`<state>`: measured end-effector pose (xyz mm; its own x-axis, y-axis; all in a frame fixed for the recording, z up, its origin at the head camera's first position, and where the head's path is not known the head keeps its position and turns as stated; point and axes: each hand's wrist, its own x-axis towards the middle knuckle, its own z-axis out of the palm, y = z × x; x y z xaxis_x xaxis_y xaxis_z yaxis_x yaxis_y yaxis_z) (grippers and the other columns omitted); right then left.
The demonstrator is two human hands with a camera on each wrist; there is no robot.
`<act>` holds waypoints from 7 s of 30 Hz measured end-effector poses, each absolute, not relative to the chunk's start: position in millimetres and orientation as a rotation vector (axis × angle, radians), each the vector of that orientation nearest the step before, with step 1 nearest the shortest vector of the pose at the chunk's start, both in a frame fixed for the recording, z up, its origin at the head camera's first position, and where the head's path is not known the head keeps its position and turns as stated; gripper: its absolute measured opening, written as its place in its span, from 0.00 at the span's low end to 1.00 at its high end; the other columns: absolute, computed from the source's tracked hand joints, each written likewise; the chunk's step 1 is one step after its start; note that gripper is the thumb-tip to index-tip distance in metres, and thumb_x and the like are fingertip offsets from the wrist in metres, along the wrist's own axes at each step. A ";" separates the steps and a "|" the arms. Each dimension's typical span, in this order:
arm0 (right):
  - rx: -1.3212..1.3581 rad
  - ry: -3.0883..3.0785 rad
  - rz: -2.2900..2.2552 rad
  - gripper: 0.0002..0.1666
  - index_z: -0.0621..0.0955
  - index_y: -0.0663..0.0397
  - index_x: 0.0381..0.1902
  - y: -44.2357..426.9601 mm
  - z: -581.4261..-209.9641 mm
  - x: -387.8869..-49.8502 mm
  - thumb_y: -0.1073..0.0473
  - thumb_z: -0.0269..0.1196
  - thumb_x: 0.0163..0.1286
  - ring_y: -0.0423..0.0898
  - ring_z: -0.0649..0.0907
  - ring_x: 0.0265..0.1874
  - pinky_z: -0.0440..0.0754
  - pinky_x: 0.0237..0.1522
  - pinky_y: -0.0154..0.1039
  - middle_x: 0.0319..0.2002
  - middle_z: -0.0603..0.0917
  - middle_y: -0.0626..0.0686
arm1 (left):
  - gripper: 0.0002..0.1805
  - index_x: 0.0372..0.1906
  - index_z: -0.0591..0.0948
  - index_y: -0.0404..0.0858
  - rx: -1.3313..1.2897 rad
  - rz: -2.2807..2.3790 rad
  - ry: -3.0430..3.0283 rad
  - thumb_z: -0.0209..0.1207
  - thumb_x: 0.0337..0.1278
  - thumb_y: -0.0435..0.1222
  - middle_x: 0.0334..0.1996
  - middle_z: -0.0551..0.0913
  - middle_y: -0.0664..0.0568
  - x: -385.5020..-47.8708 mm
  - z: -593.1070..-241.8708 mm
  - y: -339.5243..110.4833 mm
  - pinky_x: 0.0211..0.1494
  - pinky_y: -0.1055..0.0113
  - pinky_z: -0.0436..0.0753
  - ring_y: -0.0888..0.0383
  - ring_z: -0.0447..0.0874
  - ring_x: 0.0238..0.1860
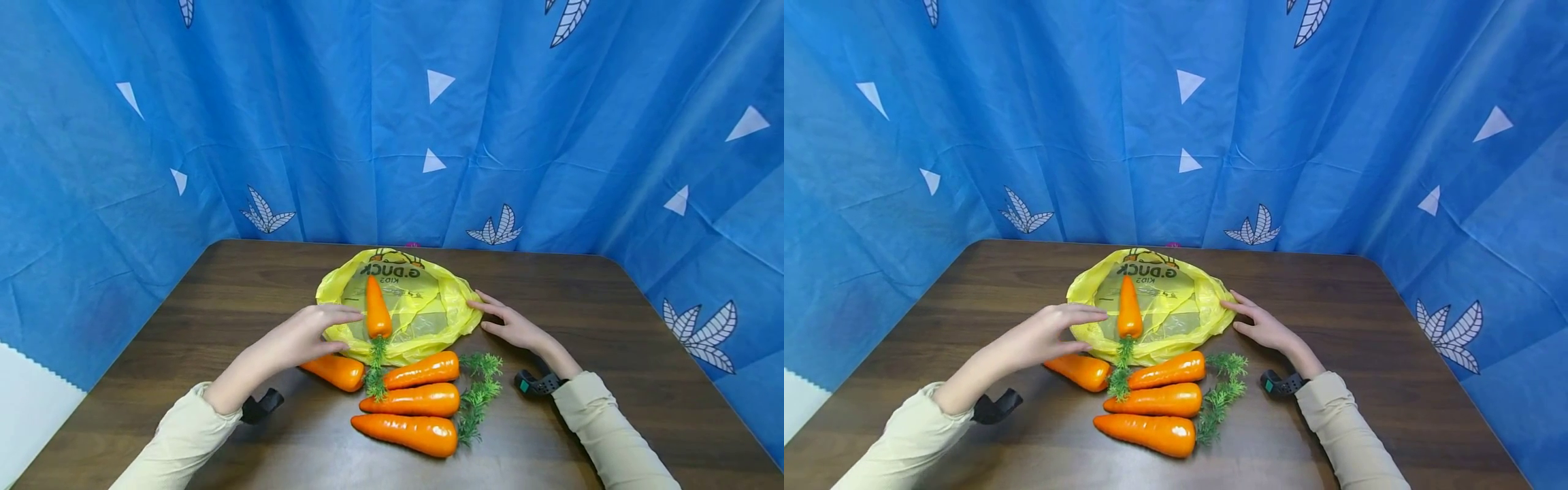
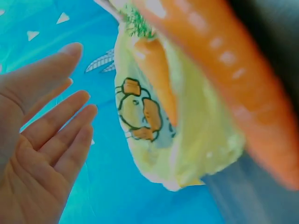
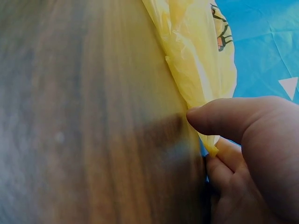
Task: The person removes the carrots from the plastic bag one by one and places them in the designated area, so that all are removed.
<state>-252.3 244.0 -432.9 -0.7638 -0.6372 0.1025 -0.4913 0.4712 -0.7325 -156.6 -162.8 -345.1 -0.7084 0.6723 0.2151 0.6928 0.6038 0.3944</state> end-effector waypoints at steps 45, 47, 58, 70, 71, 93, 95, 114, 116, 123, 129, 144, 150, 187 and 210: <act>-0.939 2.520 -1.189 0.26 0.65 0.72 0.64 230.6 -407.3 -234.1 0.72 0.52 0.69 0.68 0.52 0.66 0.54 0.61 0.64 0.68 0.50 0.71 | 0.26 0.57 0.77 0.34 -1.555 -0.695 -2.855 0.67 0.49 0.36 0.55 0.77 0.47 -244.0 -381.1 -132.3 0.62 0.58 0.68 0.46 0.65 0.63; -0.938 2.524 -1.185 0.26 0.66 0.71 0.64 230.3 -406.9 -233.6 0.72 0.52 0.69 0.68 0.52 0.66 0.54 0.61 0.64 0.68 0.50 0.71 | 0.26 0.56 0.78 0.34 -1.554 -0.712 -2.845 0.67 0.49 0.36 0.55 0.78 0.47 -244.7 -382.4 -132.2 0.62 0.59 0.68 0.46 0.66 0.62; -0.947 2.520 -1.181 0.26 0.65 0.72 0.64 230.2 -406.6 -234.9 0.73 0.52 0.69 0.68 0.52 0.66 0.54 0.61 0.64 0.68 0.50 0.72 | 0.26 0.53 0.80 0.34 -1.478 -0.655 -2.799 0.68 0.48 0.40 0.48 0.82 0.49 -247.5 -386.4 -132.0 0.53 0.66 0.76 0.57 0.79 0.48; -0.987 2.552 -1.165 0.27 0.67 0.60 0.67 245.3 -439.2 -255.5 0.65 0.54 0.71 0.64 0.52 0.67 0.55 0.61 0.63 0.70 0.51 0.64 | 0.26 0.53 0.80 0.32 -1.458 -0.687 -2.702 0.67 0.48 0.41 0.47 0.82 0.48 -242.1 -379.3 -131.3 0.51 0.65 0.77 0.56 0.80 0.47; -0.987 2.551 -1.166 0.27 0.67 0.60 0.67 245.4 -439.2 -255.5 0.65 0.54 0.71 0.64 0.52 0.67 0.55 0.61 0.63 0.70 0.51 0.64 | 0.26 0.53 0.80 0.32 -1.452 -0.687 -2.699 0.68 0.48 0.41 0.47 0.82 0.48 -241.2 -377.7 -131.4 0.51 0.64 0.77 0.56 0.80 0.47; -0.953 2.527 -1.189 0.26 0.65 0.71 0.65 233.2 -414.2 -238.4 0.72 0.52 0.69 0.69 0.51 0.66 0.53 0.61 0.65 0.68 0.49 0.72 | 0.26 0.55 0.80 0.37 -1.396 -0.708 -2.624 0.69 0.46 0.37 0.50 0.81 0.52 -199.5 -332.4 -131.7 0.57 0.62 0.73 0.55 0.76 0.52; -0.963 2.527 -1.178 0.26 0.65 0.72 0.64 230.7 -405.7 -233.4 0.72 0.52 0.69 0.70 0.52 0.65 0.54 0.60 0.65 0.68 0.50 0.73 | 0.26 0.55 0.80 0.38 -1.400 -0.776 -2.599 0.69 0.46 0.37 0.50 0.81 0.52 -196.6 -327.8 -132.1 0.56 0.63 0.74 0.56 0.76 0.52; -0.993 2.554 -1.148 0.27 0.67 0.64 0.66 241.8 -433.0 -253.2 0.66 0.54 0.71 0.67 0.52 0.66 0.56 0.60 0.64 0.69 0.50 0.68 | 0.27 0.56 0.79 0.40 -1.245 -1.122 -2.548 0.67 0.48 0.42 0.50 0.80 0.55 -179.3 -312.3 -161.1 0.44 0.65 0.80 0.62 0.78 0.44; -1.004 2.551 -1.159 0.26 0.67 0.64 0.66 243.9 -433.9 -252.9 0.65 0.54 0.71 0.67 0.52 0.66 0.56 0.59 0.65 0.69 0.50 0.68 | 0.27 0.56 0.79 0.41 -1.240 -1.093 -2.576 0.67 0.47 0.42 0.50 0.80 0.56 -172.1 -313.3 -163.9 0.48 0.65 0.79 0.62 0.78 0.47; -1.031 2.560 -1.155 0.26 0.67 0.63 0.66 244.6 -431.4 -256.8 0.64 0.54 0.71 0.68 0.53 0.66 0.57 0.59 0.65 0.69 0.51 0.68 | 0.28 0.56 0.80 0.40 -1.113 -0.860 -2.694 0.68 0.47 0.43 0.51 0.80 0.55 -142.4 -319.4 -176.2 0.53 0.61 0.76 0.57 0.76 0.52; -0.968 2.536 -1.185 0.26 0.67 0.66 0.65 240.0 -417.4 -252.8 0.67 0.54 0.70 0.67 0.52 0.66 0.55 0.60 0.64 0.69 0.50 0.68 | 0.27 0.55 0.80 0.39 -1.039 -0.795 -2.710 0.67 0.47 0.44 0.50 0.80 0.55 -130.0 -330.4 -183.0 0.53 0.60 0.77 0.57 0.77 0.50; -0.969 2.559 -1.146 0.27 0.66 0.65 0.66 243.9 -430.6 -258.1 0.67 0.54 0.70 0.66 0.52 0.66 0.55 0.61 0.64 0.70 0.50 0.67 | 0.26 0.53 0.81 0.38 -1.049 -0.687 -2.728 0.69 0.45 0.42 0.48 0.81 0.56 -110.3 -358.3 -189.3 0.52 0.57 0.76 0.55 0.77 0.49; -0.954 2.552 -1.161 0.27 0.65 0.69 0.65 243.1 -438.0 -257.3 0.71 0.53 0.69 0.69 0.51 0.66 0.54 0.60 0.66 0.69 0.49 0.70 | 0.26 0.52 0.81 0.41 -1.052 -0.592 -2.714 0.71 0.42 0.42 0.47 0.81 0.58 -100.3 -368.2 -190.3 0.55 0.52 0.73 0.58 0.78 0.48; -0.954 2.538 -1.151 0.27 0.67 0.63 0.66 240.2 -433.1 -252.1 0.64 0.54 0.71 0.65 0.50 0.67 0.52 0.62 0.64 0.70 0.50 0.67 | 0.30 0.58 0.78 0.38 -1.016 -0.522 -2.800 0.65 0.50 0.47 0.56 0.76 0.49 -83.4 -395.6 -176.9 0.53 0.55 0.76 0.51 0.73 0.58; -0.953 2.541 -1.153 0.27 0.66 0.63 0.66 239.0 -432.3 -249.1 0.64 0.54 0.71 0.65 0.49 0.67 0.52 0.61 0.65 0.70 0.49 0.67 | 0.45 0.63 0.70 0.32 -0.979 -0.388 -2.703 0.65 0.44 0.57 0.61 0.70 0.40 -97.3 -406.1 -173.7 0.56 0.44 0.70 0.44 0.68 0.60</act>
<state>-249.1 239.0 -432.3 -0.7743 -0.6271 0.0850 -0.4769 0.4899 -0.7298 -97.3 -173.7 -406.1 -0.7467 0.5879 0.3112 0.6518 0.7402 0.1654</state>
